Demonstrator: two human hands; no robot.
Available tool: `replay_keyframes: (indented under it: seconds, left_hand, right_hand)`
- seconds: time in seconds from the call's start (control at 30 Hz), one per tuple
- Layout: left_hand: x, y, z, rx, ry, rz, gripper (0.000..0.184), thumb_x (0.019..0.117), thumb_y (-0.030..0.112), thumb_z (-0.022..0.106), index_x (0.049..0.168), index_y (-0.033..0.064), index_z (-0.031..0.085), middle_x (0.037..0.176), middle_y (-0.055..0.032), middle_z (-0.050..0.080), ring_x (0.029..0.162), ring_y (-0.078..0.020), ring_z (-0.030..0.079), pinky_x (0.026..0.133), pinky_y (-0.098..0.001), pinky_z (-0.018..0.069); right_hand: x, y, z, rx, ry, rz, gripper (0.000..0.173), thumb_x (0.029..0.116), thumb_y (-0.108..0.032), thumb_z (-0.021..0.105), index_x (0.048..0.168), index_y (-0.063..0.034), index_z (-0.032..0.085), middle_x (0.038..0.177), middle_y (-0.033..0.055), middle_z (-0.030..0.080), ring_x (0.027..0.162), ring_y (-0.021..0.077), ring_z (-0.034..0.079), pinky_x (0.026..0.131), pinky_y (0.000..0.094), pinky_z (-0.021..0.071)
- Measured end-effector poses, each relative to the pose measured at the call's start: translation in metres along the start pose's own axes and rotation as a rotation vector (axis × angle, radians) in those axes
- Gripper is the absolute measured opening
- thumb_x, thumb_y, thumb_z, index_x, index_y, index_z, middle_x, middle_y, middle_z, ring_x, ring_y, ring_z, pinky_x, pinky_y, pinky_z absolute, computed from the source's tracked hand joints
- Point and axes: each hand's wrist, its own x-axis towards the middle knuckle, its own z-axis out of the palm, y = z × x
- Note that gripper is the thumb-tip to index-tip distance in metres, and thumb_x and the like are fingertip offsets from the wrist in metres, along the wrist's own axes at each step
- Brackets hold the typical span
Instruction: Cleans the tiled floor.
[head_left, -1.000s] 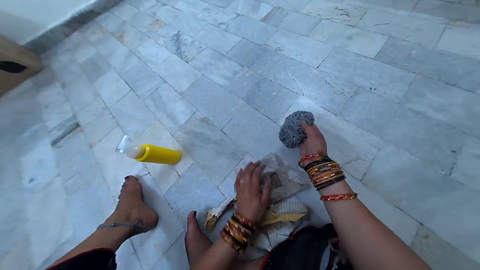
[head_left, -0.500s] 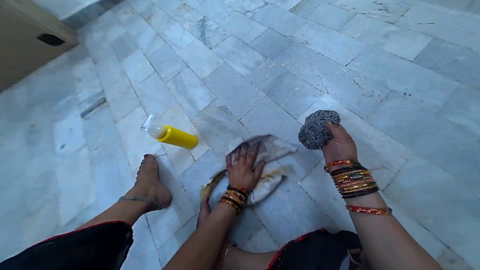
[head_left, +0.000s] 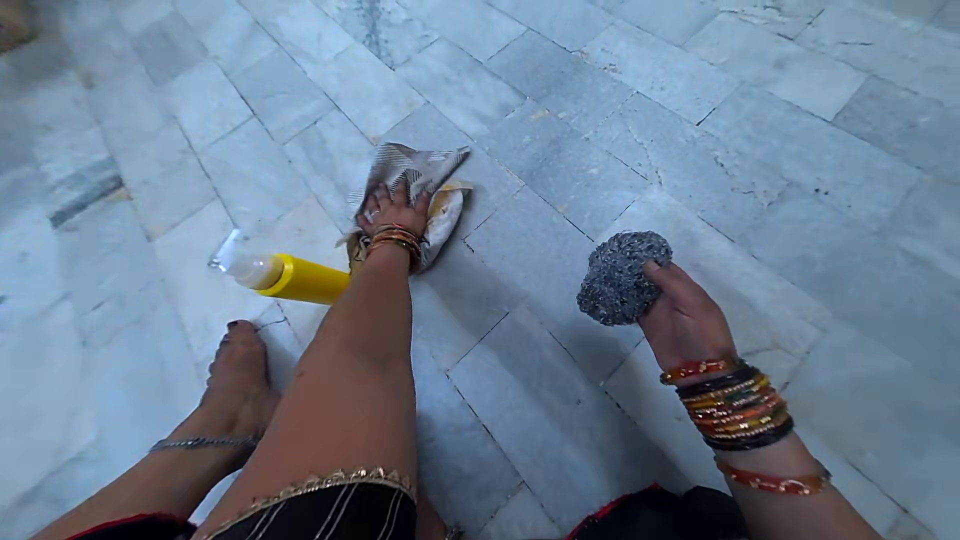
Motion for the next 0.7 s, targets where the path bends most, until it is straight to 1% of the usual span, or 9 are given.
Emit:
replay_keyframes:
  seconds: [0.07,0.13,0.2,0.27,0.33,0.43,0.57,0.67,0.7]
  left_hand:
    - [0.009,0.004,-0.007,-0.012,-0.047,-0.028,0.076,0.1043,0.065,0.035,0.164,0.0179,0.027,0.170,-0.0260,0.013,0.155,-0.0508,0.011,0.115,-0.0796,0.0074]
    - [0.004,0.000,-0.007,-0.017,-0.048,0.015,0.079,0.1033,0.066,0.037,0.165,0.0173,0.026,0.170,-0.0265,0.013,0.155,-0.0517,0.010,0.115,-0.0810,0.0061]
    - [-0.010,-0.012,-0.002,-0.028,0.016,0.076,0.075,0.1035,0.064,0.039,0.163,0.0189,0.032,0.169,-0.0248,0.020,0.154,-0.0513,0.016,0.114,-0.0808,0.0071]
    - [-0.032,-0.023,0.008,-0.041,0.101,0.072,0.069,0.1035,0.062,0.041,0.160,0.0224,0.039,0.166,-0.0222,0.029,0.153,-0.0494,0.022,0.115,-0.0800,0.0081]
    - [-0.057,-0.029,0.012,-0.038,0.124,0.051,0.065,0.1049,0.058,0.042,0.159,0.0209,0.041,0.166,-0.0218,0.031,0.153,-0.0489,0.022,0.115,-0.0793,0.0081]
    - [-0.089,-0.034,0.017,-0.021,0.113,0.058,0.064,0.1053,0.056,0.041,0.159,0.0206,0.041,0.167,-0.0205,0.029,0.155,-0.0471,0.021,0.117,-0.0773,0.0076]
    - [-0.130,-0.034,0.030,-0.032,0.143,0.130,0.060,0.1045,0.050,0.047,0.156,0.0172,0.047,0.163,-0.0237,0.034,0.151,-0.0495,0.029,0.117,-0.0752,0.0142]
    - [-0.164,-0.032,0.046,-0.013,0.171,0.219,0.060,0.1023,0.051,0.047,0.153,0.0203,0.050,0.162,-0.0205,0.038,0.150,-0.0467,0.033,0.118,-0.0706,0.0208]
    - [-0.177,-0.029,0.048,-0.011,0.161,0.247,0.060,0.1018,0.051,0.047,0.153,0.0202,0.051,0.163,-0.0201,0.038,0.149,-0.0464,0.033,0.119,-0.0701,0.0214]
  right_hand:
    - [-0.001,0.000,0.000,-0.040,0.004,0.007,0.026,0.1072,-0.028,0.050,0.129,-0.0166,0.057,0.114,-0.0017,0.067,0.103,0.0084,0.066,0.089,0.0314,0.0562]
    - [0.000,-0.001,0.001,-0.039,0.024,0.013,0.024,0.1074,-0.026,0.049,0.128,-0.0160,0.056,0.113,-0.0014,0.067,0.102,0.0082,0.066,0.088,0.0308,0.0561]
    - [0.007,-0.003,0.004,0.035,0.060,0.011,0.021,0.1077,-0.017,0.048,0.124,-0.0094,0.058,0.110,0.0039,0.068,0.100,0.0124,0.067,0.088,0.0340,0.0566]
    - [0.010,-0.006,0.003,0.076,0.079,0.003,0.020,0.1076,-0.013,0.047,0.123,-0.0063,0.059,0.108,0.0063,0.068,0.099,0.0138,0.067,0.089,0.0350,0.0568]
    - [0.011,-0.008,0.002,0.083,0.078,-0.005,0.021,0.1074,-0.013,0.048,0.124,-0.0060,0.059,0.109,0.0067,0.068,0.100,0.0141,0.067,0.089,0.0353,0.0564]
    - [0.011,-0.009,0.003,0.097,0.069,-0.019,0.022,0.1072,-0.013,0.049,0.124,-0.0053,0.059,0.110,0.0070,0.067,0.100,0.0142,0.066,0.089,0.0353,0.0560]
    - [0.008,-0.011,0.005,0.086,0.041,-0.033,0.022,0.1068,-0.013,0.050,0.125,-0.0040,0.060,0.108,0.0076,0.068,0.097,0.0139,0.067,0.088,0.0350,0.0569]
    - [0.007,-0.012,0.007,0.061,0.028,-0.042,0.021,0.1070,-0.014,0.050,0.123,-0.0043,0.061,0.106,0.0067,0.068,0.095,0.0124,0.067,0.086,0.0335,0.0564]
    - [0.007,-0.012,0.007,0.047,0.032,-0.045,0.021,0.1071,-0.014,0.050,0.122,-0.0047,0.061,0.104,0.0060,0.067,0.094,0.0119,0.066,0.085,0.0329,0.0562]
